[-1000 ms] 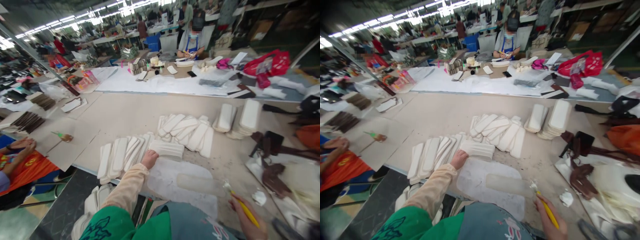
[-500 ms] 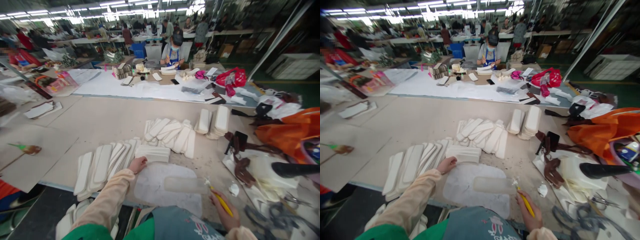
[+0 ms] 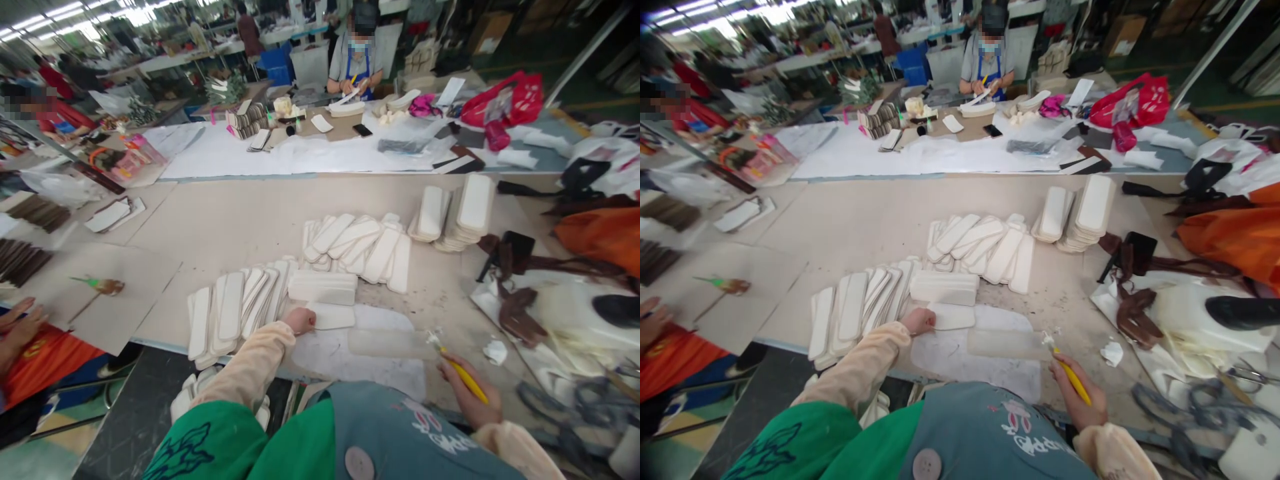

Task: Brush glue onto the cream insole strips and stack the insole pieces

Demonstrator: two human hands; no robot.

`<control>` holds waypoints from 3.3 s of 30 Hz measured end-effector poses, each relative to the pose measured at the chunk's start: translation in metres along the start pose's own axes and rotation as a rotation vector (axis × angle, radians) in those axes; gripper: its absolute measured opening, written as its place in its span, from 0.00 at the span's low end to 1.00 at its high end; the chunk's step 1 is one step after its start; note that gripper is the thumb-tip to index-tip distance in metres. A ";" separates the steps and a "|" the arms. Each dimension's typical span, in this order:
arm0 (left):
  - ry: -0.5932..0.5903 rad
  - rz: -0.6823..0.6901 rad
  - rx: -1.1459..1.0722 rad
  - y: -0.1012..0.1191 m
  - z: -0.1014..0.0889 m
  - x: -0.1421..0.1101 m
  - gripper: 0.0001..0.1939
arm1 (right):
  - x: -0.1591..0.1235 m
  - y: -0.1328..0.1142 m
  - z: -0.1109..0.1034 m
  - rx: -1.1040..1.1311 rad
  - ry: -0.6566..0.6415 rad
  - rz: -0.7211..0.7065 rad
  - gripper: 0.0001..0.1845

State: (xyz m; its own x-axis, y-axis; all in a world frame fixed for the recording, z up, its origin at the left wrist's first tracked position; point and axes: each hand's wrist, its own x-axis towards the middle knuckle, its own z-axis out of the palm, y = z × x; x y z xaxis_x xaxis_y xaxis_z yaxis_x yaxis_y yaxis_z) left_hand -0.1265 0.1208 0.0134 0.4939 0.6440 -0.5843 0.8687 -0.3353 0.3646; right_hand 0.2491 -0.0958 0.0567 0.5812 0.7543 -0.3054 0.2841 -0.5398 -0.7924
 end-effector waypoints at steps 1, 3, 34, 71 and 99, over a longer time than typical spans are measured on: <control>-0.004 0.005 0.002 -0.001 0.002 -0.001 0.07 | 0.000 0.002 0.002 0.005 -0.003 -0.002 0.28; 0.003 0.013 0.002 -0.001 0.004 -0.003 0.10 | 0.000 0.004 0.004 0.009 -0.008 -0.001 0.28; 0.305 -0.090 0.100 0.013 0.018 -0.022 0.27 | 0.000 0.010 0.007 0.009 -0.018 -0.078 0.25; -0.061 -0.323 -0.835 0.128 0.076 -0.033 0.08 | 0.005 0.035 -0.007 -0.218 0.026 -0.186 0.26; 0.085 -0.472 -0.372 0.132 0.063 0.011 0.12 | 0.071 0.040 0.024 -0.681 -0.020 -0.479 0.15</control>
State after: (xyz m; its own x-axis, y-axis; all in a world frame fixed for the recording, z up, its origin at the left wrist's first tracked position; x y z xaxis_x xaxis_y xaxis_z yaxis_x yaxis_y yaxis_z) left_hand -0.0043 0.0402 0.0089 0.0408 0.7225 -0.6902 0.9135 0.2529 0.3187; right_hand 0.2832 -0.0549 -0.0092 0.2686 0.9628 -0.0307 0.9001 -0.2622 -0.3479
